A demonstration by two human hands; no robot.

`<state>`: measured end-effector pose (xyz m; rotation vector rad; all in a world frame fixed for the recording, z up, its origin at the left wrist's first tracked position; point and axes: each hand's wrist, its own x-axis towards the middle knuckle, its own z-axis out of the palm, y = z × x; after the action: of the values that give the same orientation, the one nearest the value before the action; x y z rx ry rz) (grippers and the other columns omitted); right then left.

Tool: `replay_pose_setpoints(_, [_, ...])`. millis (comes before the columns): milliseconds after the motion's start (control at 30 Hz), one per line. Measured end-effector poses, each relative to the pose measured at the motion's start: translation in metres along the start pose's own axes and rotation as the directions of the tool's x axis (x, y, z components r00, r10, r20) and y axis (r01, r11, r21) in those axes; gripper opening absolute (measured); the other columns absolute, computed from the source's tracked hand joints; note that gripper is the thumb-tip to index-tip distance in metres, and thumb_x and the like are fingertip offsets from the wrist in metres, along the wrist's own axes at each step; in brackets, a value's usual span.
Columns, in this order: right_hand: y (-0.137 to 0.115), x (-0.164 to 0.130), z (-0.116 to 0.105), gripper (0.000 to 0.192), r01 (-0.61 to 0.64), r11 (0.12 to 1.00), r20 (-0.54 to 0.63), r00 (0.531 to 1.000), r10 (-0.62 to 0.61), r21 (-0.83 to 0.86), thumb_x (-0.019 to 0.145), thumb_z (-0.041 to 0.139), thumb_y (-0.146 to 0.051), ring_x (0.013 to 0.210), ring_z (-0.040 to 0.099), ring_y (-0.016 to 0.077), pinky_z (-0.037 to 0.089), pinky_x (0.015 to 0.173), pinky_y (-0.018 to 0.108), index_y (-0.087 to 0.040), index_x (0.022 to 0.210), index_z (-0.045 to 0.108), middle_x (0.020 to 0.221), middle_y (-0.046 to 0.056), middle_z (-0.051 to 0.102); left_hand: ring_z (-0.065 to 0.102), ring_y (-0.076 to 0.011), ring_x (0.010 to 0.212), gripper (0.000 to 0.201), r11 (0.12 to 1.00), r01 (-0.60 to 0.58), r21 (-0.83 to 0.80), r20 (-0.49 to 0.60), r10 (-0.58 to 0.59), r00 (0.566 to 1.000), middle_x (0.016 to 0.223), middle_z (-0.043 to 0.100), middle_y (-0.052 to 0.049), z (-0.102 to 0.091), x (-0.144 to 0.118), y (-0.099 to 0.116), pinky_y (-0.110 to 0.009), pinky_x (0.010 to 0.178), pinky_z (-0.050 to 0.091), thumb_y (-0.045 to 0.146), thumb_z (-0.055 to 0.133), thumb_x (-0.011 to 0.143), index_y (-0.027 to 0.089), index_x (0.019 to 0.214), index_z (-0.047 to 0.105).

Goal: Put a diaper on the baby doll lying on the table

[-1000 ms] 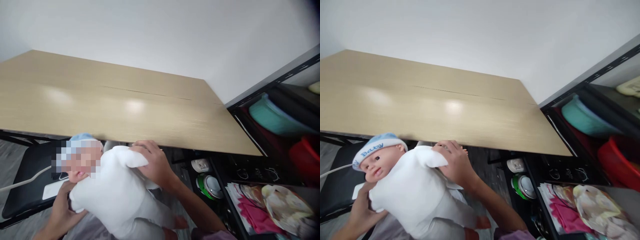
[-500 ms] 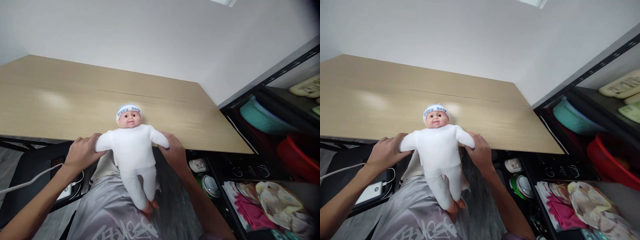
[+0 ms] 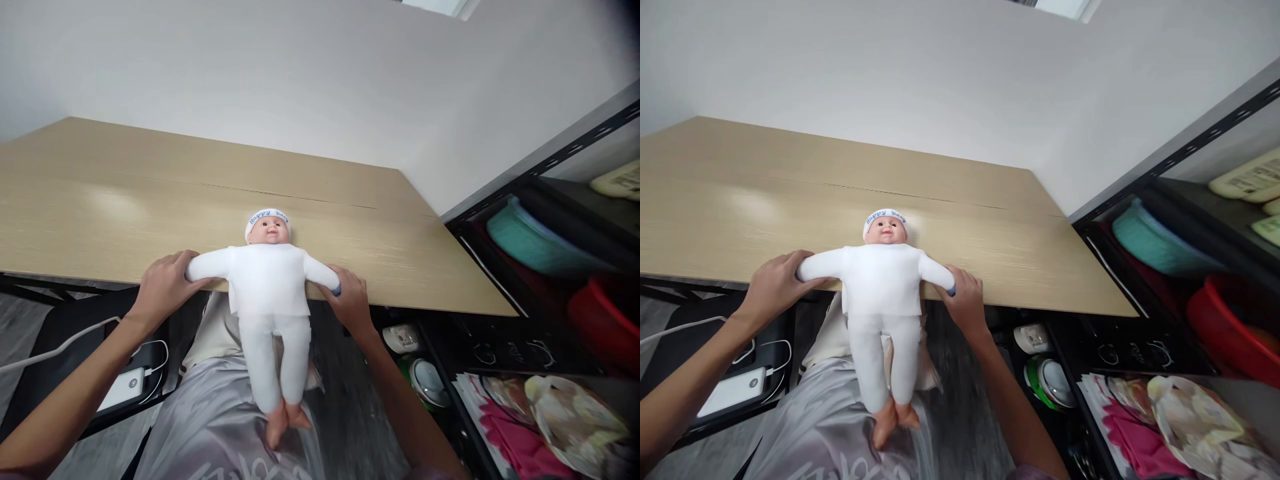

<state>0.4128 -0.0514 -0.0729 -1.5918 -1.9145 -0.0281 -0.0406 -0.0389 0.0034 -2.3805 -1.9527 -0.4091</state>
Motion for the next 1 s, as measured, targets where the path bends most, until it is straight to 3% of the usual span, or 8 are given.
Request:
replay_pose_setpoints(233, [0.024, 0.055, 0.024, 0.059, -0.085, 0.995, 0.11, 0.991, 0.08, 0.044, 0.108, 0.053, -0.078, 0.105, 0.075, 0.0373, 0.048, 0.095, 0.046, -0.024, 0.124, 0.069, 0.113, 0.013, 0.083, 0.077, -0.0396, 0.101, 0.079, 0.991, 0.067, -0.112, -0.005, -0.068, 0.998, 0.114, 0.083, -0.015, 0.023, 0.071, -0.008, -0.041, 0.078, 0.049, 0.095, 0.058, 0.09, 0.025, 0.123, 0.072])
replay_pose_setpoints(333, [0.033, 0.086, 0.037, 0.063, -0.092, 0.994, 0.114, 0.99, 0.085, 0.054, 0.106, 0.051, -0.082, 0.102, 0.075, 0.0375, 0.05, 0.089, 0.044, -0.024, 0.124, 0.069, 0.113, 0.014, 0.083, 0.077, -0.0404, 0.097, 0.086, 0.994, 0.041, -0.098, -0.003, -0.042, 0.999, 0.109, 0.082, -0.018, 0.041, 0.104, -0.013, -0.042, 0.078, 0.048, 0.1, 0.051, 0.09, 0.022, 0.119, 0.071])
replay_pose_setpoints(500, [0.046, 0.137, 0.061, 0.071, -0.104, 0.994, 0.081, 0.992, 0.1, 0.043, 0.102, 0.051, -0.088, 0.101, 0.075, 0.0385, 0.053, 0.084, 0.044, -0.023, 0.124, 0.068, 0.113, 0.017, 0.082, 0.076, -0.0443, 0.1, 0.093, 0.999, 0.012, -0.036, -0.1, -0.016, 0.995, 0.111, 0.081, -0.022, 0.069, 0.155, -0.024, -0.044, 0.081, 0.048, 0.105, 0.046, 0.088, 0.02, 0.119, 0.07])
replay_pose_setpoints(1000, [0.088, 0.253, 0.116, 0.081, -0.093, 0.994, 0.02, 0.996, 0.092, 0.06, 0.098, 0.05, -0.095, 0.097, 0.075, 0.0389, 0.055, 0.084, 0.046, -0.024, 0.13, 0.072, 0.111, 0.017, 0.084, 0.073, -0.0395, 0.101, 0.085, 0.984, 0.036, -0.177, -0.138, -0.061, 0.989, 0.111, 0.081, -0.015, 0.101, 0.292, -0.048, -0.042, 0.08, 0.047, 0.102, 0.058, 0.085, 0.024, 0.116, 0.069])
